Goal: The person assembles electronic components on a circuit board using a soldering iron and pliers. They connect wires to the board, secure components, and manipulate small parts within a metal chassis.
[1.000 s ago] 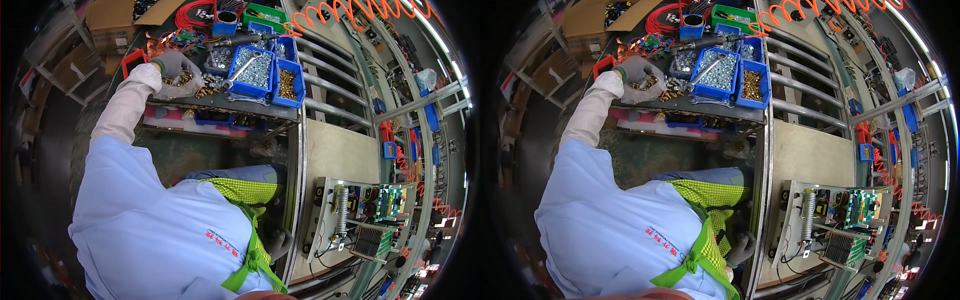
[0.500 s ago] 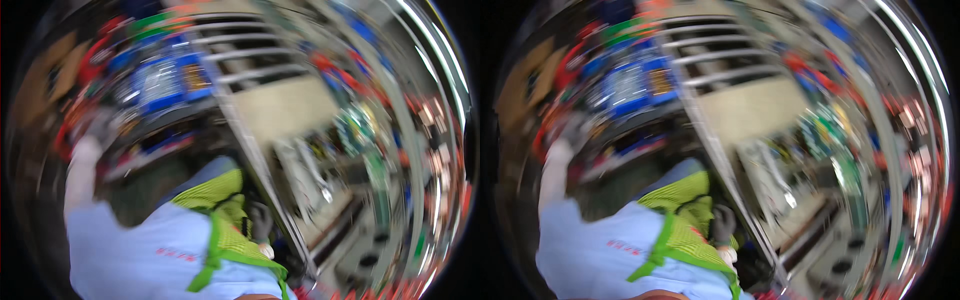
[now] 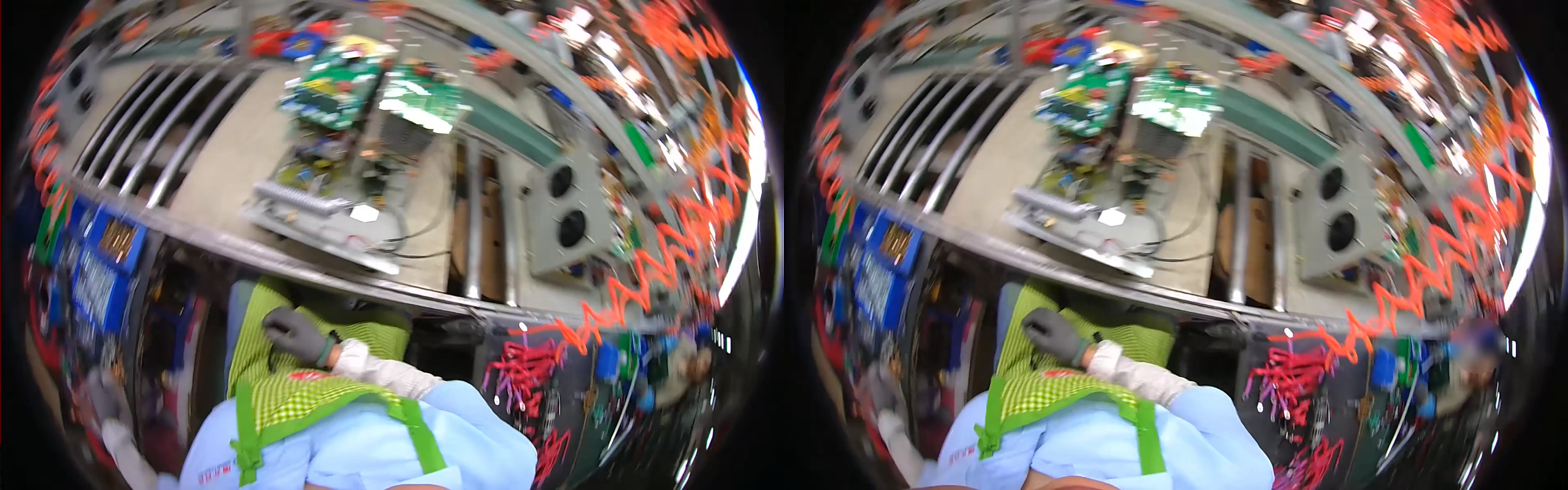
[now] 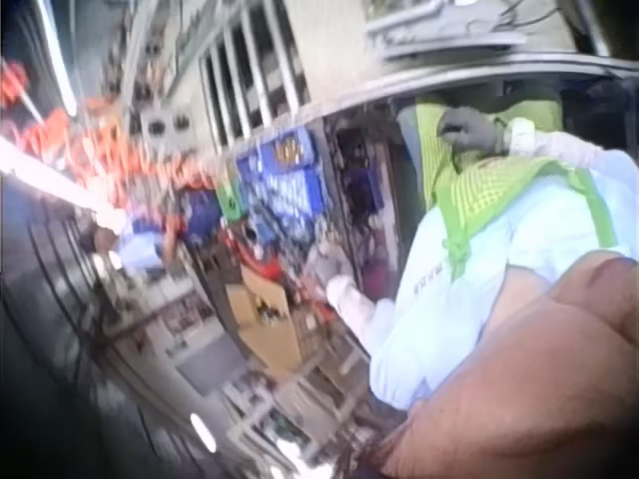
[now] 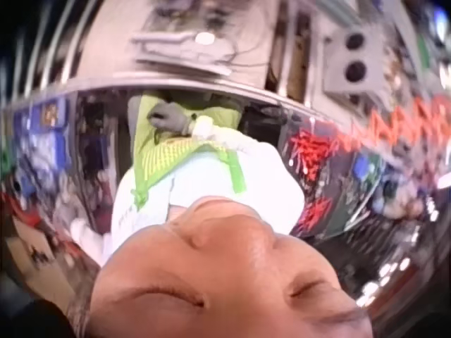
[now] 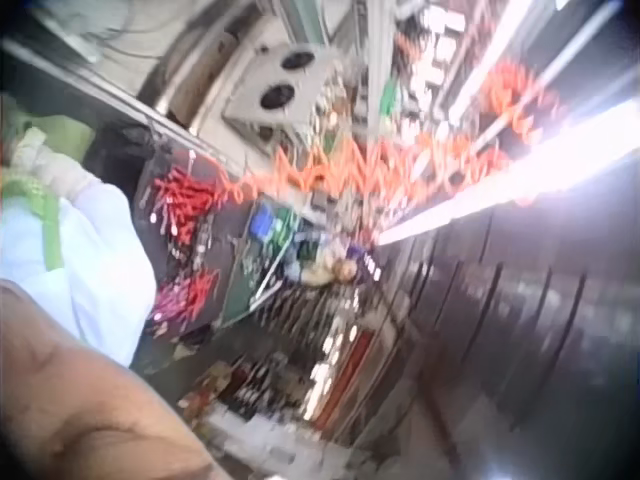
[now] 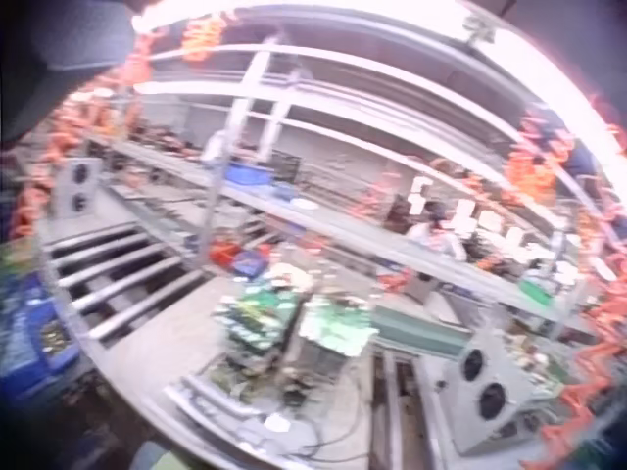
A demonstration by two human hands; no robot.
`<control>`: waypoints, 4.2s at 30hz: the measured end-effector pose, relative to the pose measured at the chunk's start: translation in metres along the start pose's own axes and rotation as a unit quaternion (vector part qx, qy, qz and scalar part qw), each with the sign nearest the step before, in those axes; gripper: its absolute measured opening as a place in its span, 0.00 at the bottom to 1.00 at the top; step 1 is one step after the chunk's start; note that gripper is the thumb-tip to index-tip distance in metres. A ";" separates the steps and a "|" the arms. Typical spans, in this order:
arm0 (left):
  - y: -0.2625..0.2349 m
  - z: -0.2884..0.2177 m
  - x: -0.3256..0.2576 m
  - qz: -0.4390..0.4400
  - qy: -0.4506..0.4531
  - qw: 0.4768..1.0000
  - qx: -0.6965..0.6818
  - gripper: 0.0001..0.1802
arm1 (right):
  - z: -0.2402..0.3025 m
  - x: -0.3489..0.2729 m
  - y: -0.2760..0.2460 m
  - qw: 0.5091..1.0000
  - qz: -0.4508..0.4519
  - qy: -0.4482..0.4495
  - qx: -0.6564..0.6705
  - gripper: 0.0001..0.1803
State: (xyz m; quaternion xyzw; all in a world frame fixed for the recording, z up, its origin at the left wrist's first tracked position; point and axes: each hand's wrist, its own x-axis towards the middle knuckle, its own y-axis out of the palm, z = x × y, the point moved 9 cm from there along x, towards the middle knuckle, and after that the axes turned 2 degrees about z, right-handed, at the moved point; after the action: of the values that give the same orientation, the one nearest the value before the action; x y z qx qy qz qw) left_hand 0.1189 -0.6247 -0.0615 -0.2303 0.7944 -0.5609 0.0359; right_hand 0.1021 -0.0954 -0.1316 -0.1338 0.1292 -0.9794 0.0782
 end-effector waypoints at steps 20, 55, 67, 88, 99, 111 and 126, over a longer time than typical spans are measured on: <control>0.013 -0.252 -0.019 0.257 0.350 0.879 -0.197 0.25 | 0.026 0.029 0.152 0.665 0.235 0.425 0.567 0.16; 0.004 0.031 0.141 0.113 0.129 0.985 0.031 0.14 | 0.106 0.289 0.400 0.720 0.375 -0.154 -0.563 0.11; -0.002 0.033 0.142 0.096 0.140 0.983 -0.067 0.14 | 0.125 0.288 0.375 0.868 0.258 -0.250 -0.343 0.12; -0.005 0.030 0.135 0.014 0.085 0.985 -0.151 0.09 | 0.118 0.245 0.279 0.933 0.271 -0.178 -0.153 0.11; 0.059 -0.181 0.048 0.350 -0.192 0.481 -0.780 0.11 | 0.146 0.191 0.124 0.985 0.135 -0.078 -0.072 0.12; 0.179 -0.494 -0.252 0.829 -0.158 0.051 -0.534 0.27 | 0.122 -0.040 -0.114 0.875 -0.162 0.149 -0.431 0.15; 0.188 -0.548 -0.454 0.947 -0.127 0.150 -0.255 0.15 | 0.064 -0.441 -0.124 0.549 -0.757 -0.098 0.340 0.14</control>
State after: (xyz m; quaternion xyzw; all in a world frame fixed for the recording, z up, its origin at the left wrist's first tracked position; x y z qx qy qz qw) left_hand 0.2896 0.0889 -0.1223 0.6371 0.4756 0.1822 0.5785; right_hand 0.5251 0.0913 -0.1449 -0.2403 -0.3709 -0.6279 -0.6406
